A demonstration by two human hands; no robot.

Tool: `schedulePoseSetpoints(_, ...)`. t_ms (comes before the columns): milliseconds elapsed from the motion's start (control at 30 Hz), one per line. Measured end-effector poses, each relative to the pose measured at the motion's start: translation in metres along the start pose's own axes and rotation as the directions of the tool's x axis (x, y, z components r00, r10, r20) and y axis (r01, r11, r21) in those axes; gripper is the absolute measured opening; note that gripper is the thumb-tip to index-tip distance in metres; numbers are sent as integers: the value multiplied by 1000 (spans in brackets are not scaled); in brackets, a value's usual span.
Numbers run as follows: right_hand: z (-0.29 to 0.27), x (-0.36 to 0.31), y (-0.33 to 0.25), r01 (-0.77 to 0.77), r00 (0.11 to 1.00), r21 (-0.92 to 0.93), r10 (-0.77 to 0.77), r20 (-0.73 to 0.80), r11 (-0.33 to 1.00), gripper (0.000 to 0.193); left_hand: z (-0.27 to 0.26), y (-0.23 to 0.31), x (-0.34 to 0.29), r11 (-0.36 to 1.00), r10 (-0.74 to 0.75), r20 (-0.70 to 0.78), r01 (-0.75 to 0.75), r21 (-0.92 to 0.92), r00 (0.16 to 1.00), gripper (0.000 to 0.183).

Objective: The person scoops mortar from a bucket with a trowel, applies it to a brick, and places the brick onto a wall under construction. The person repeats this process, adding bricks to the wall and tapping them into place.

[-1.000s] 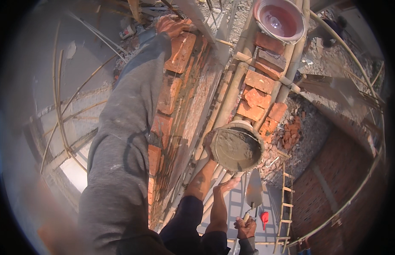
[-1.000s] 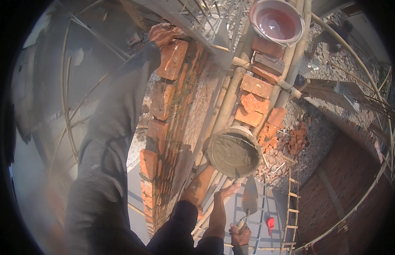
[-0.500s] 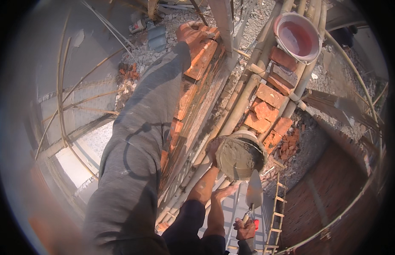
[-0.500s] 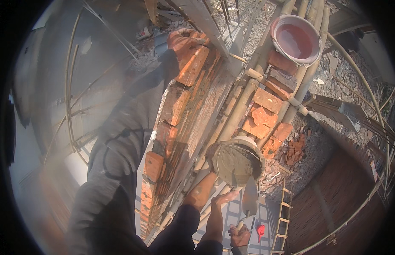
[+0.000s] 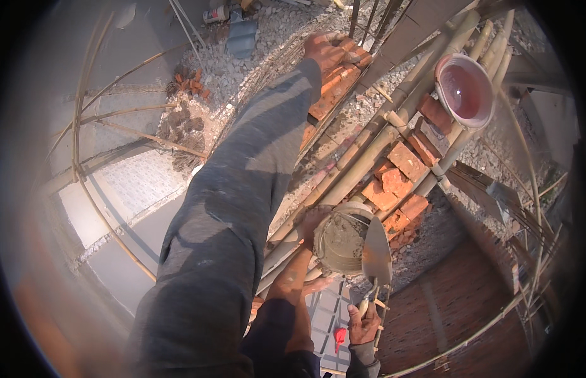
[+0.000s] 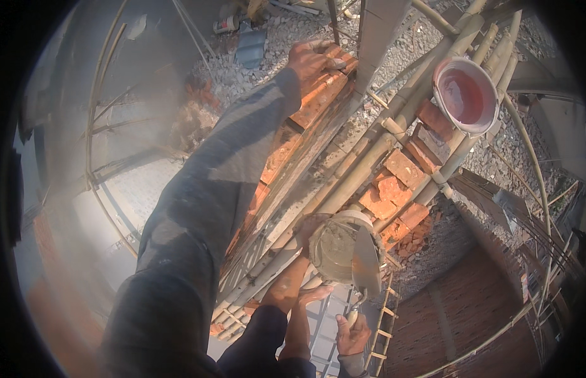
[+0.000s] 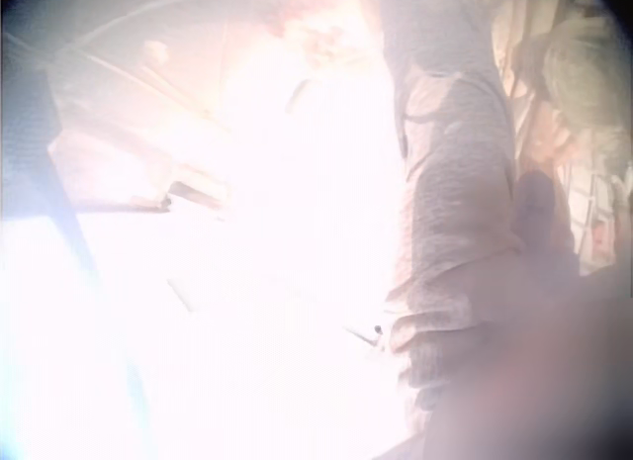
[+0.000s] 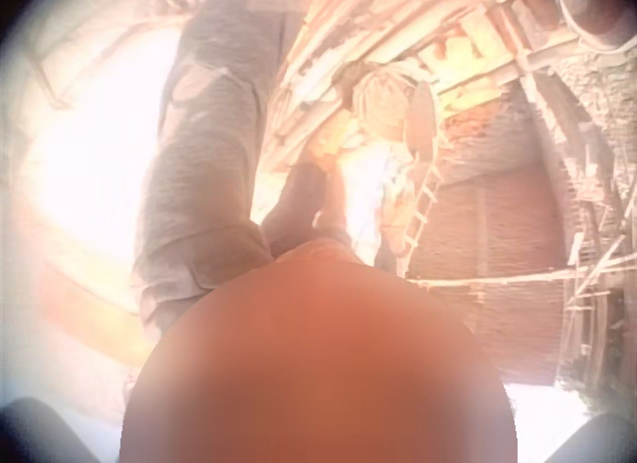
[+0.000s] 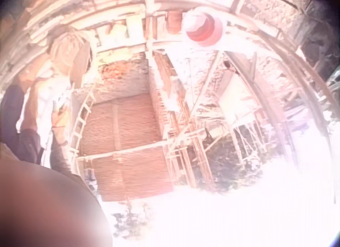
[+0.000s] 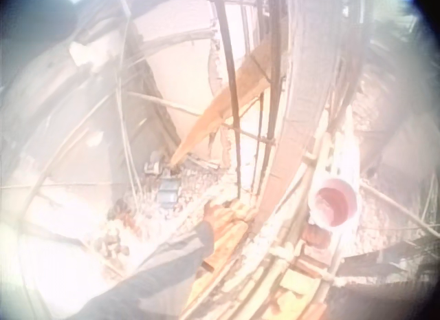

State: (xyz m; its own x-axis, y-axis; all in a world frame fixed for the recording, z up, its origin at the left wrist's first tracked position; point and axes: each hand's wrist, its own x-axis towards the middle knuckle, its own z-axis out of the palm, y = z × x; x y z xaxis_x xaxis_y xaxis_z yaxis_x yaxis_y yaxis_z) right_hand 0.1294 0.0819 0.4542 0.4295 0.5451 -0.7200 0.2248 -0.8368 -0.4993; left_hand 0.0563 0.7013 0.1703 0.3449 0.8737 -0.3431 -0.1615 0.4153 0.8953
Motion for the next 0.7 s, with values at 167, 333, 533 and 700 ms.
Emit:
schedulePoseSetpoints(167, 1, 5, 0, 18, 1000, -80, -18, 8, 997, 50, 20, 15, -25, 945, 51, -63, -28, 327, 997, 27)
schedulePoseSetpoints(333, 2, 9, -3, 75, 997, -14, -74, 35, 997, 47, 20, 22, -24, 977, 122, 15, -122, 175, 992, 31)
schedulePoseSetpoints(533, 3, 23, -31, 43, 994, -33, -40, 100, 999, 41, 21, 20, -24, 917, 75, 18, -76, 392, 997, 36)
schedulePoseSetpoints(700, 4, 60, -80, 315, 949, -13, -315, -7, 949, 29, 9, 12, -10, 847, 61, 38, -72, 527, 997, 46)
